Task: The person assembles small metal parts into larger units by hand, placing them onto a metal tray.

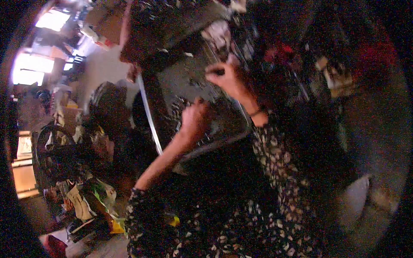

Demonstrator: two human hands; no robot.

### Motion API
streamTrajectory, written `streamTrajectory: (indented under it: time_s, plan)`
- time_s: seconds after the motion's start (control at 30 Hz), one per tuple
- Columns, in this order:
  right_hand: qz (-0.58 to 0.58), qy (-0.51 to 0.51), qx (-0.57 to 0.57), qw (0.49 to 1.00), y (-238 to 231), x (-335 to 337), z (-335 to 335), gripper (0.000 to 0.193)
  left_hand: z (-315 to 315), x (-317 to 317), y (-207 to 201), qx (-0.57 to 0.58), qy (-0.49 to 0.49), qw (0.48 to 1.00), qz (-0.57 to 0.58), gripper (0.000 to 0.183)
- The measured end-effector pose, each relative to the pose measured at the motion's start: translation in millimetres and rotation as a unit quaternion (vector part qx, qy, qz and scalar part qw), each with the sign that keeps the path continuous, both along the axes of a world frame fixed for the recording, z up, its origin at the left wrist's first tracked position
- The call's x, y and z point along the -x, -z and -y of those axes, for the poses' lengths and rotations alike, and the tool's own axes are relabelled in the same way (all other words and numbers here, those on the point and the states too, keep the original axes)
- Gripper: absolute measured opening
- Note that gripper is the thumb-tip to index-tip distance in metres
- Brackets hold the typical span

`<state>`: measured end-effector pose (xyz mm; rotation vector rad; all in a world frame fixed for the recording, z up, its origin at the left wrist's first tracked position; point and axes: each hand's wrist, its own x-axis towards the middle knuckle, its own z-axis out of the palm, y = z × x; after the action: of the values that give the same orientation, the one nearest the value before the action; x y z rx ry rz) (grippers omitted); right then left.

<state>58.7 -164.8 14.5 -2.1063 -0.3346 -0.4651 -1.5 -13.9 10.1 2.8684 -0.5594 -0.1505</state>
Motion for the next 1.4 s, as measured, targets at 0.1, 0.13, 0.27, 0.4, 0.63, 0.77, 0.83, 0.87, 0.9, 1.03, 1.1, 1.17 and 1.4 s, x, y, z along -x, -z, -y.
streamTrajectory:
  time_s: [0.1, 0.13, 0.27, 0.4, 0.63, 0.77, 0.83, 0.87, 0.9, 1.03, 1.1, 1.17, 1.4]
  plan:
    - [-0.054, -0.040, -0.068, 0.995, 10, 6, -4, 0.020, 9, 14, 23, 0.033, -0.060, 0.997, 0.020, 0.012]
    - [-0.059, -0.036, -0.061, 0.996, -9, 16, -7, 0.019, 11, 13, 30, -0.122, 0.025, 0.992, 0.010, 0.021]
    - [-0.226, -0.081, -0.204, 0.949, -7, 29, -8, 0.015, 4, 30, 49, -0.091, 0.110, 0.984, 0.106, 0.033]
    - [-0.211, -0.108, -0.177, 0.955, -17, 28, -9, 0.014, -8, 4, 10, 0.193, -0.020, 0.979, -0.062, 0.026]
    - [-0.198, -0.133, -0.134, 0.962, -11, 27, -17, 0.014, -37, -14, -11, 0.593, -0.183, 0.719, -0.314, 0.021]
    - [-0.236, -0.148, -0.195, 0.940, -5, 27, -21, 0.016, -43, -16, -2, 0.611, -0.163, 0.704, -0.324, 0.022]
    - [-0.259, -0.137, -0.260, 0.920, 2, 26, -25, 0.021, -46, -19, 20, 0.618, -0.187, 0.684, -0.339, 0.023]
    - [-0.256, -0.140, -0.258, 0.921, 6, 25, -24, 0.021, -44, -19, 17, 0.620, -0.187, 0.685, -0.335, 0.023]
    - [-0.254, -0.108, -0.275, 0.921, 10, 23, -23, 0.018, -43, -19, 14, 0.648, -0.178, 0.663, -0.330, 0.021]
    - [-0.212, -0.099, -0.262, 0.936, 36, 16, -19, 0.016, -38, -16, -5, 0.662, -0.184, 0.642, -0.340, 0.021]
    - [-0.228, -0.114, -0.222, 0.941, 31, 18, -24, 0.016, -44, -16, -3, 0.628, -0.187, 0.676, -0.336, 0.024]
    - [-0.233, -0.105, -0.231, 0.939, 21, 21, -28, 0.017, -47, -15, 1, 0.642, -0.183, 0.671, -0.324, 0.025]
    - [-0.276, -0.084, -0.278, 0.916, 22, 23, -27, 0.019, -45, -19, 14, 0.602, -0.151, 0.748, -0.234, 0.026]
